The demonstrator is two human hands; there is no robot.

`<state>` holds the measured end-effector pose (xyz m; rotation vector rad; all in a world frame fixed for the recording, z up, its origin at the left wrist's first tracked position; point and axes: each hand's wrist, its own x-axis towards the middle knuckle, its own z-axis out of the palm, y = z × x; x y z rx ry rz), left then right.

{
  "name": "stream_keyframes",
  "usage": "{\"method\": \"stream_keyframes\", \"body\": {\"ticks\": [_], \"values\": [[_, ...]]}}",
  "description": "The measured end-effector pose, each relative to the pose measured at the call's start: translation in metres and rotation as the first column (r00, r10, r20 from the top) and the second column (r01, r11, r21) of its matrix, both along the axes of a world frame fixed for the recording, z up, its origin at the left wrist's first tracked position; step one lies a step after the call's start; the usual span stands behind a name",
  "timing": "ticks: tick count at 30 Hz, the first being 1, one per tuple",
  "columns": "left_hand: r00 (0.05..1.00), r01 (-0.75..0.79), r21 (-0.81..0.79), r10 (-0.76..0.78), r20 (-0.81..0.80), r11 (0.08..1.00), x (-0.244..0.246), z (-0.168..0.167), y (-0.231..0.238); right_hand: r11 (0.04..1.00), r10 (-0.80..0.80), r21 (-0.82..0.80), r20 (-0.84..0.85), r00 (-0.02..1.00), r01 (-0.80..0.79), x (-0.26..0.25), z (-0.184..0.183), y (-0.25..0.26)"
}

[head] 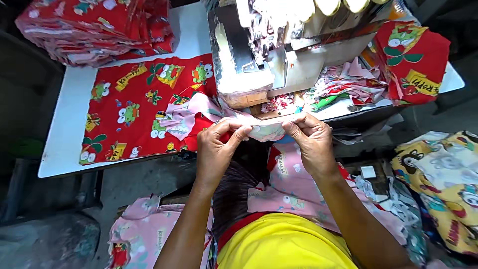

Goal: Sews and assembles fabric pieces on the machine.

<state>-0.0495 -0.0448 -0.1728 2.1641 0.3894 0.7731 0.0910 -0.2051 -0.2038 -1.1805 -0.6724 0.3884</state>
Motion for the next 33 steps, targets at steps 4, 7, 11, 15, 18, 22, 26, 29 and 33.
{"method": "stream_keyframes", "body": {"ticks": [4,7,11,15,18,22,26,29,33], "values": [[0.999,-0.006,0.170,0.014,-0.045,0.985,-0.007,-0.003,0.001,0.998,0.058,-0.016,-0.016,0.998,-0.058,0.002,-0.007,-0.007],[0.995,0.074,0.291,-0.051,-0.085,0.954,-0.013,-0.007,-0.005,0.978,0.164,-0.152,0.137,0.977,-0.143,0.002,-0.011,-0.015],[0.986,0.163,0.373,-0.142,-0.084,0.913,-0.018,-0.015,-0.025,0.948,0.271,-0.264,0.363,0.891,-0.181,-0.012,-0.021,-0.023],[0.987,0.161,0.358,-0.158,-0.038,0.920,-0.020,-0.015,-0.018,0.963,0.191,-0.256,0.418,0.888,-0.086,-0.015,-0.022,-0.029],[0.997,0.002,0.449,0.034,-0.072,0.894,-0.023,-0.009,0.014,0.975,0.155,-0.207,0.404,0.902,-0.075,-0.009,-0.017,-0.033],[0.992,-0.083,0.530,0.123,-0.042,0.844,-0.004,-0.021,0.054,0.986,0.134,-0.149,0.394,0.909,-0.080,-0.009,-0.013,-0.033],[0.993,-0.019,0.490,0.073,-0.091,0.871,0.012,-0.033,0.071,0.992,0.108,-0.102,0.333,0.937,-0.078,-0.010,-0.008,-0.034],[0.997,0.017,0.442,0.021,-0.080,0.897,0.016,-0.035,0.076,0.994,0.078,-0.100,0.257,0.963,-0.054,-0.008,-0.003,-0.038],[0.998,0.053,0.345,-0.037,-0.054,0.937,0.010,-0.010,0.075,0.967,-0.049,-0.224,0.295,0.954,0.119,0.008,-0.008,-0.044]]}}
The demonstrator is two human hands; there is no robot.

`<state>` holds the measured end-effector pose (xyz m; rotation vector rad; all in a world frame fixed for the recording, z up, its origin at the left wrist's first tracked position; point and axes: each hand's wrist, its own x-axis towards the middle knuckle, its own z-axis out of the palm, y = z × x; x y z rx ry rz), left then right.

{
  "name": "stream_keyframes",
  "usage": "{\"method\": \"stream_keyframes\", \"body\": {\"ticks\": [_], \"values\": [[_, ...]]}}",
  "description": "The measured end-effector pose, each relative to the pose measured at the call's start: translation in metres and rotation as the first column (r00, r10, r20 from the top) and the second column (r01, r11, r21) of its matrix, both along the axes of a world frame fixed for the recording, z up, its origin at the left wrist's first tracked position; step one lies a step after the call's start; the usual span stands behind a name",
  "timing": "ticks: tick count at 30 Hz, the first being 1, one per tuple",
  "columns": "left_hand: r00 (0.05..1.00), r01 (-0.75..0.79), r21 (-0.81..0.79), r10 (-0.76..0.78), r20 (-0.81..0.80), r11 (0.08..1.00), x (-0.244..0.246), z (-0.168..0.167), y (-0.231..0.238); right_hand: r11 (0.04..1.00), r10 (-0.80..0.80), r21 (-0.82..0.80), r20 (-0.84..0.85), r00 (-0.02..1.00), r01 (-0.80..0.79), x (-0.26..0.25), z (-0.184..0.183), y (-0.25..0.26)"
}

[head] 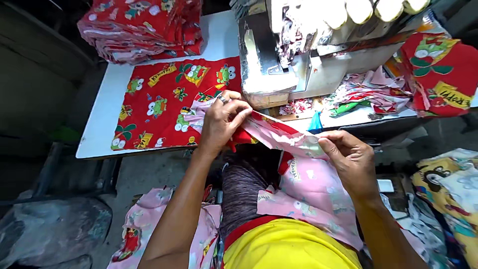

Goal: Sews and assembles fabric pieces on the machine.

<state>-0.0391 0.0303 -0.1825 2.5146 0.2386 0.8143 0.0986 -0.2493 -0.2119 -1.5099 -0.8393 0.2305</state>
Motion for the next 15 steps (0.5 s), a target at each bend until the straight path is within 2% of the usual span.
{"method": "stream_keyframes", "body": {"ticks": [2,3,4,5,7,9,12,15], "values": [[0.999,0.021,-0.119,-0.025,-0.029,0.993,-0.002,0.030,-0.008,0.976,-0.092,-0.178,0.179,0.980,0.124,0.013,-0.010,0.001],[0.997,0.046,-0.160,-0.055,-0.048,0.986,0.000,0.046,-0.014,0.952,-0.090,-0.259,0.272,0.958,0.163,0.019,-0.012,0.003],[0.994,0.073,-0.147,-0.084,-0.070,0.986,0.003,0.060,-0.020,0.938,-0.067,-0.299,0.339,0.938,0.175,0.023,-0.012,0.007],[0.989,0.107,-0.067,-0.113,-0.098,0.992,0.007,0.071,-0.025,0.937,-0.040,-0.306,0.384,0.922,0.168,0.024,-0.008,0.013],[0.980,0.170,0.155,-0.150,-0.135,0.973,0.021,0.085,-0.034,0.966,-0.005,-0.233,0.402,0.916,0.108,0.022,0.004,0.029],[0.970,0.230,0.299,-0.192,-0.149,0.926,0.036,0.091,-0.041,0.990,0.055,-0.137,0.357,0.932,-0.006,0.019,0.019,0.046],[0.969,0.244,0.402,-0.211,-0.125,0.882,0.046,0.094,-0.048,0.991,0.137,-0.031,0.264,0.955,-0.134,0.023,0.028,0.070],[0.993,0.116,0.408,-0.116,-0.023,0.906,0.041,0.099,-0.053,0.995,0.097,-0.041,0.257,0.962,-0.089,0.024,0.044,0.078]]}}
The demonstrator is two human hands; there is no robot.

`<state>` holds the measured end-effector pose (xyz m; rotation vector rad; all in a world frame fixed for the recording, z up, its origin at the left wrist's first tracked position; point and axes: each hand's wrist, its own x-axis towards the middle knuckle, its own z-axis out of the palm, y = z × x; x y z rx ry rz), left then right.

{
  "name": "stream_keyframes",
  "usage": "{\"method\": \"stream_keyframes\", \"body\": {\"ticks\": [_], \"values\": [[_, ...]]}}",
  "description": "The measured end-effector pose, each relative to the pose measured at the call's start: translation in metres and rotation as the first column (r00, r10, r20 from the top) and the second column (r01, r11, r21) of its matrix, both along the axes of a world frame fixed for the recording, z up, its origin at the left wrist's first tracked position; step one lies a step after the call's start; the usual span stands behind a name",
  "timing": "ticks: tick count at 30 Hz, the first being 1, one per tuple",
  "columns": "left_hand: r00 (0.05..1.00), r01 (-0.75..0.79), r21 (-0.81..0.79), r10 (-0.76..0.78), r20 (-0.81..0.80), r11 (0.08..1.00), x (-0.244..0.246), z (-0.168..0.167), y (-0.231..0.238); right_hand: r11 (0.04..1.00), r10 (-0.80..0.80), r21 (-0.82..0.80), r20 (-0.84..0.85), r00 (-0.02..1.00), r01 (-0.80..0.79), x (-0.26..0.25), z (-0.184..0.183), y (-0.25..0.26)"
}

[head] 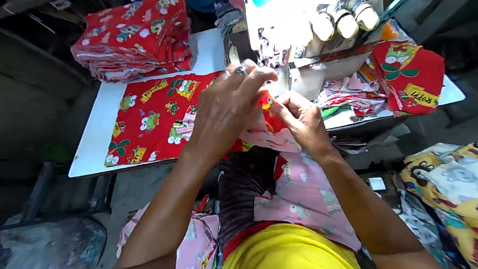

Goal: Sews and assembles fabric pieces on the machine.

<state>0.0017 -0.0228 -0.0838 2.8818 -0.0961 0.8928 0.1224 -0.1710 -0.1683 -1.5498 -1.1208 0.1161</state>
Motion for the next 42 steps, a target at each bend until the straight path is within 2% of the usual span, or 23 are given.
{"method": "stream_keyframes", "body": {"ticks": [3,5,7,8,10,11,13,16,17,19,21,24,27,30,34,37,39,41,42], "values": [[0.999,0.017,-0.055,-0.019,-0.027,0.998,-0.010,-0.007,-0.008,0.995,-0.093,-0.015,0.172,0.981,0.097,0.001,0.029,0.012],[0.978,-0.019,-0.027,0.013,-0.208,0.999,-0.015,-0.015,-0.006,0.993,-0.073,-0.066,0.278,0.958,0.095,-0.001,0.057,0.020],[0.876,-0.223,0.070,0.231,-0.423,0.972,-0.024,-0.004,0.009,0.990,-0.051,-0.103,0.363,0.931,0.095,-0.005,0.080,0.025],[0.791,-0.365,0.143,0.388,-0.473,0.920,-0.029,0.008,0.018,0.986,-0.056,-0.119,0.408,0.911,0.114,-0.008,0.088,0.027],[0.675,-0.571,0.302,0.646,-0.357,0.763,-0.041,0.031,0.040,0.978,-0.076,-0.136,0.466,0.882,0.156,-0.013,0.094,0.032],[0.661,-0.608,0.346,0.697,-0.278,0.715,-0.049,0.039,0.050,0.970,-0.089,-0.156,0.485,0.870,0.187,-0.016,0.092,0.034],[0.691,-0.581,0.397,0.688,-0.221,0.710,-0.062,0.044,0.063,0.956,-0.093,-0.196,0.509,0.856,0.220,-0.028,0.080,0.033],[0.724,-0.381,0.396,0.536,-0.433,0.835,-0.087,0.020,0.057,0.953,-0.027,-0.247,0.510,0.860,0.177,-0.049,0.042,0.021],[0.707,-0.316,0.363,0.473,-0.526,0.876,-0.097,0.007,0.056,0.957,-0.008,-0.248,0.491,0.871,0.149,-0.053,0.024,0.021],[0.665,-0.286,0.266,0.391,-0.637,0.921,-0.112,-0.016,0.051,0.969,0.019,-0.228,0.453,0.891,0.096,-0.058,-0.010,0.017],[0.720,-0.318,0.210,0.380,-0.581,0.924,-0.119,-0.031,0.041,0.973,0.022,-0.218,0.428,0.904,0.080,-0.063,-0.032,0.010],[0.811,-0.410,0.145,0.433,-0.394,0.900,-0.121,-0.044,0.028,0.978,0.003,-0.188,0.423,0.906,0.085,-0.067,-0.038,0.006],[0.803,-0.511,0.131,0.526,-0.280,0.850,-0.123,-0.053,0.023,0.982,-0.011,-0.159,0.477,0.879,0.098,-0.067,-0.035,0.009],[0.809,-0.560,0.071,0.564,-0.167,0.825,-0.125,-0.060,0.022,0.984,0.056,-0.176,0.424,0.904,0.021,-0.067,-0.033,0.010],[0.801,-0.595,-0.133,0.599,-0.017,0.793,-0.124,-0.069,0.017,0.982,0.112,-0.180,0.322,0.940,-0.055,-0.069,-0.030,0.009],[0.813,-0.529,-0.335,0.579,0.065,0.780,-0.118,-0.074,0.012,0.975,0.121,-0.215,0.319,0.940,-0.053,-0.073,-0.024,0.011],[0.840,-0.403,-0.494,0.526,0.135,0.770,-0.108,-0.079,0.012,0.958,0.183,-0.267,0.268,0.946,-0.110,-0.075,-0.021,0.013],[0.846,-0.219,-0.624,0.465,0.261,0.750,-0.093,-0.084,0.016,0.915,0.326,-0.286,0.105,0.940,-0.285,-0.074,-0.019,0.015],[0.828,-0.146,-0.638,0.447,0.339,0.756,-0.082,-0.086,0.021,0.884,0.405,-0.254,0.000,0.914,-0.392,-0.071,-0.019,0.015]]}}
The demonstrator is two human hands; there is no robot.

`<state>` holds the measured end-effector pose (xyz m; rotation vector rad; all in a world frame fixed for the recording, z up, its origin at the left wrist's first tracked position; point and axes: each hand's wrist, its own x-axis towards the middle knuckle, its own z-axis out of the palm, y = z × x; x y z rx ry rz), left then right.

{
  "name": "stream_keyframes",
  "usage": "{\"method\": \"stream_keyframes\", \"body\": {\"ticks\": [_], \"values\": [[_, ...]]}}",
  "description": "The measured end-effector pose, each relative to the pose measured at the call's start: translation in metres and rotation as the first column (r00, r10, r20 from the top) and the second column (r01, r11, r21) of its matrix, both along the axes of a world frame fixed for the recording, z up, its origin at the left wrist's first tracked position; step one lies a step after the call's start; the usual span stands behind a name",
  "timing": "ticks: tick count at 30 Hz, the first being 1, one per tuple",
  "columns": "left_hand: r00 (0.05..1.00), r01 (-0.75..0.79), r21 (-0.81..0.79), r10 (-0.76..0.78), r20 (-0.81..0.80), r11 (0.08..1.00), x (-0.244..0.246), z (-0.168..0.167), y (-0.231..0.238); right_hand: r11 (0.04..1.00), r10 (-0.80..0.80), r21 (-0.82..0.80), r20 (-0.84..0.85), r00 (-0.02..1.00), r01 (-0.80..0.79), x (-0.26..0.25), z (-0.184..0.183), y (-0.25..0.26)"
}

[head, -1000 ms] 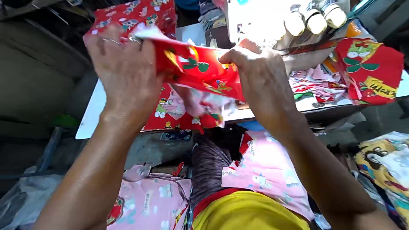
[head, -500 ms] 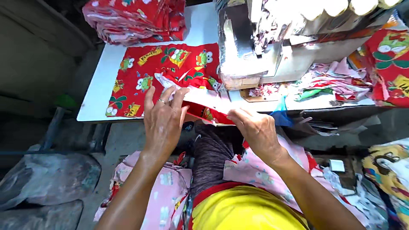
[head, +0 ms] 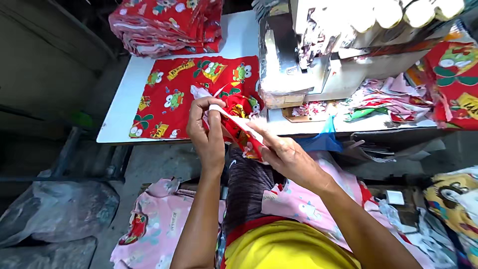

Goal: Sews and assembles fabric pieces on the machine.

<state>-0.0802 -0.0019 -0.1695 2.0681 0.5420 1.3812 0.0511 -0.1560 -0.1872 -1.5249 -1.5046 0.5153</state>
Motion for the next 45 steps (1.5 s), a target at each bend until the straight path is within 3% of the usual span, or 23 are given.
{"method": "stream_keyframes", "body": {"ticks": [2,3,6,8,10,19,21,23,26,28,32,35,37,39,40,42,43,45], "values": [[0.999,0.010,0.069,-0.012,0.038,0.998,0.026,0.007,0.010,0.994,0.108,0.052,-0.232,0.967,-0.099,0.006,0.001,0.000],[1.000,0.013,0.121,-0.013,0.000,0.993,0.042,0.014,0.016,0.992,0.103,0.100,-0.322,0.941,-0.075,0.011,0.002,-0.001],[0.956,0.018,0.211,0.045,-0.289,0.977,0.101,0.042,0.029,0.964,-0.132,0.146,-0.456,0.880,0.220,0.028,0.007,-0.006],[0.832,-0.007,0.121,0.073,-0.550,0.993,0.142,0.057,0.032,0.901,-0.302,0.147,-0.462,0.834,0.408,0.042,0.004,-0.009],[0.710,-0.056,0.002,0.041,-0.703,0.998,0.173,0.062,0.035,0.856,-0.393,0.141,-0.448,0.803,0.497,0.053,-0.001,-0.013],[0.755,0.031,0.053,0.011,-0.656,0.998,0.202,0.054,0.048,0.827,-0.434,0.184,-0.392,0.812,0.531,0.069,-0.007,-0.014],[0.748,0.140,0.029,-0.087,-0.658,0.990,0.201,0.055,0.055,0.832,-0.455,0.181,-0.317,0.832,0.524,0.071,-0.008,-0.015],[0.713,0.274,-0.053,-0.240,-0.659,0.960,0.192,0.063,0.064,0.838,-0.500,0.190,-0.114,0.859,0.512,0.074,-0.009,-0.018],[0.666,0.441,-0.077,-0.383,-0.640,0.894,0.162,0.068,0.075,0.833,-0.549,0.239,0.237,0.801,0.500,0.073,-0.010,-0.024],[0.693,0.466,-0.023,-0.381,-0.611,0.884,0.134,0.069,0.070,0.833,-0.552,0.275,0.347,0.759,0.480,0.072,-0.006,-0.027],[0.780,0.427,0.025,-0.355,-0.515,0.904,0.073,0.069,0.035,0.888,-0.445,0.312,0.396,0.803,0.338,0.072,0.005,-0.022],[0.794,0.426,-0.042,-0.396,-0.461,0.904,0.038,0.062,0.005,0.925,-0.380,0.154,0.358,0.853,0.347,0.071,0.009,-0.012],[0.821,0.385,-0.030,-0.358,-0.445,0.922,0.030,0.050,-0.007,0.953,-0.303,0.058,0.226,0.926,0.298,0.074,0.016,-0.010],[0.805,0.278,0.018,-0.222,-0.550,0.960,0.030,0.034,-0.014,0.977,-0.042,0.199,-0.177,0.983,0.078,0.078,0.028,-0.016],[0.765,0.226,0.054,-0.142,-0.628,0.973,0.031,0.025,-0.015,0.942,0.169,0.333,-0.363,0.916,-0.042,0.079,0.037,-0.022],[0.692,0.143,0.050,-0.064,-0.719,0.988,0.031,0.013,-0.008,0.845,0.396,0.515,-0.419,0.817,-0.146,0.079,0.049,-0.034],[0.705,0.121,0.075,-0.033,-0.708,0.990,0.026,0.009,0.004,0.826,0.413,0.540,-0.392,0.822,-0.158,0.079,0.049,-0.039],[0.746,0.070,0.208,0.088,-0.661,0.976,0.008,0.017,0.027,0.876,0.305,0.469,-0.365,0.880,-0.110,0.075,0.031,-0.045]]}}
